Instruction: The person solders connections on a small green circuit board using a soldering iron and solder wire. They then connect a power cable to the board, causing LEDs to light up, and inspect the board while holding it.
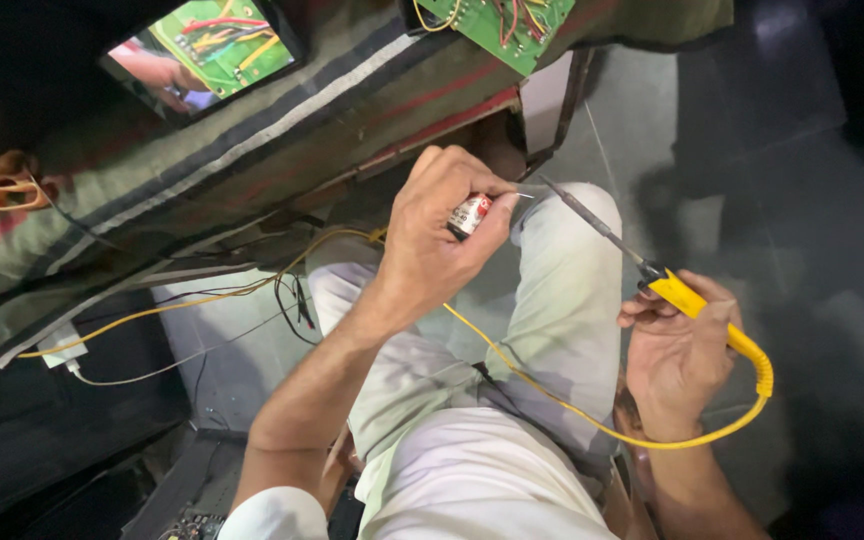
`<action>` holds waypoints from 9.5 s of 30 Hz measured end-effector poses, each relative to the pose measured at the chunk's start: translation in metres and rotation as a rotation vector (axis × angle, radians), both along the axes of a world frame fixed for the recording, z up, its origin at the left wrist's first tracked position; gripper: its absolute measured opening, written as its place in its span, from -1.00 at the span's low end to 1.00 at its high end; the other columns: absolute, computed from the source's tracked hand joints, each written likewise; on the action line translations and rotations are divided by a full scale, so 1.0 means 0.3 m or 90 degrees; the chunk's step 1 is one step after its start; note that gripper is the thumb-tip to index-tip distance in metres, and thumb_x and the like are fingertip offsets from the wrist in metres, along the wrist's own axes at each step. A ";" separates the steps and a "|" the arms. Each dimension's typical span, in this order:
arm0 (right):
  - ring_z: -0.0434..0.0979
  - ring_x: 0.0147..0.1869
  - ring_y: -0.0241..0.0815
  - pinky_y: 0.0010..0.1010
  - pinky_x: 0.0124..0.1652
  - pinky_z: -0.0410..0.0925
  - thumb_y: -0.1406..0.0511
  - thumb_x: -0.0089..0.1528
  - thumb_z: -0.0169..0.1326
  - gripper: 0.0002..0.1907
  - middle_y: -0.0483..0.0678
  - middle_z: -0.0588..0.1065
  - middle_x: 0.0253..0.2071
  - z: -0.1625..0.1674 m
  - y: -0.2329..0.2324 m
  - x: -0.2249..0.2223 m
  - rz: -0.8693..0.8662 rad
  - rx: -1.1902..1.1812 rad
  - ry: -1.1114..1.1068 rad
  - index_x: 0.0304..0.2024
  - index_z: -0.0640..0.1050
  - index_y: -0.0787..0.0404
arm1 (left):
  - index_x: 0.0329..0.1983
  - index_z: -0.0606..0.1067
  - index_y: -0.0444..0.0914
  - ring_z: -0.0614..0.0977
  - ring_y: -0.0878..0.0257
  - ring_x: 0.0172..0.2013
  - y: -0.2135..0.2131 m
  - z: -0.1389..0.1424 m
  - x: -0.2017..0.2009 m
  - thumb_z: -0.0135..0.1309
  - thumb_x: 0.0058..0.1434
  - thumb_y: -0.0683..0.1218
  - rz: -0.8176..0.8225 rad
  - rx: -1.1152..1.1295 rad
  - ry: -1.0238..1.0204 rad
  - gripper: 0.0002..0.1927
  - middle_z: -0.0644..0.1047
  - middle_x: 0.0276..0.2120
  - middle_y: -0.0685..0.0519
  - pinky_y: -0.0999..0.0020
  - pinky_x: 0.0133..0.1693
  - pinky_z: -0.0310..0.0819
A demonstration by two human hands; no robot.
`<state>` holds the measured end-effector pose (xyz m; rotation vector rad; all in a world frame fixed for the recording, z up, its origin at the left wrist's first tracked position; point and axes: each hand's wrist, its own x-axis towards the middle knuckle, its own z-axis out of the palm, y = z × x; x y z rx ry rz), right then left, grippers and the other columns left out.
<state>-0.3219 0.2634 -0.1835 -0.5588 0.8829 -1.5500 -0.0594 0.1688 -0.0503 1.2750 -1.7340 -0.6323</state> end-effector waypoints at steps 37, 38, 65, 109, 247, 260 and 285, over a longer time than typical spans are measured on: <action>0.57 -0.24 -0.01 -0.23 -0.16 0.43 -0.01 0.60 -0.11 -0.55 0.14 0.56 -0.21 -0.007 0.051 -0.012 -0.001 -0.003 -0.021 0.06 0.41 0.28 | -0.19 0.57 -0.27 0.51 0.11 -0.15 0.028 0.010 0.015 0.24 0.22 -0.26 0.004 -0.006 -0.035 -0.88 0.52 -0.23 0.03 0.26 -0.10 0.42; 0.57 -0.24 -0.01 -0.23 -0.16 0.43 0.00 0.60 -0.11 -0.55 0.14 0.56 -0.22 -0.006 0.051 -0.012 0.000 -0.002 -0.021 0.06 0.41 0.27 | -0.20 0.57 -0.27 0.51 0.11 -0.16 0.029 0.010 0.015 0.25 0.22 -0.26 0.004 -0.004 -0.033 -0.88 0.52 -0.23 0.03 0.27 -0.10 0.42; 0.55 -0.23 0.03 -0.16 -0.15 0.45 0.00 0.57 -0.07 -0.56 0.11 0.51 -0.16 0.016 -0.001 -0.057 -0.015 -0.022 -0.009 0.08 0.40 0.28 | -0.14 0.56 -0.26 0.53 0.08 -0.15 -0.048 0.019 0.039 0.26 0.24 -0.26 -0.009 -0.093 -0.085 -0.84 0.53 -0.20 0.01 0.25 -0.10 0.41; 0.61 -0.20 0.02 -0.07 -0.14 0.63 0.20 0.54 0.07 -0.61 0.18 0.47 -0.14 0.075 -0.382 0.019 -0.070 -0.242 0.244 0.03 0.45 0.51 | 0.28 0.43 -0.32 0.48 0.10 0.01 -0.384 -0.025 0.078 0.24 0.35 -0.11 -0.129 -0.281 -0.547 -0.53 0.36 0.08 0.00 0.21 -0.08 0.49; 0.61 -0.22 0.05 -0.08 -0.19 0.58 0.15 0.61 0.05 -0.64 0.18 0.50 -0.16 0.026 -0.403 -0.011 -0.047 -0.165 0.187 0.07 0.42 0.38 | 0.26 0.45 -0.38 0.49 0.12 -0.03 -0.404 -0.023 0.084 0.13 0.24 -0.14 -0.171 -0.327 -0.617 -0.49 0.34 0.23 -0.05 0.23 -0.09 0.54; 0.62 -0.18 0.06 -0.06 -0.17 0.59 0.16 0.62 0.04 -0.64 0.17 0.49 -0.13 0.022 -0.404 -0.008 -0.046 -0.166 0.191 0.07 0.42 0.39 | 0.27 0.45 -0.37 0.48 0.13 -0.02 -0.406 -0.030 0.090 0.13 0.31 -0.16 -0.166 -0.324 -0.614 -0.54 0.33 0.23 -0.03 0.24 -0.10 0.54; 0.62 -0.22 0.05 -0.04 -0.18 0.61 0.17 0.61 0.05 -0.65 0.16 0.49 -0.17 0.031 -0.408 -0.008 -0.035 -0.181 0.219 0.05 0.45 0.40 | 0.26 0.46 -0.36 0.49 0.13 -0.01 -0.403 -0.029 0.093 0.13 0.33 -0.16 -0.164 -0.321 -0.609 -0.55 0.33 0.24 -0.03 0.24 -0.11 0.54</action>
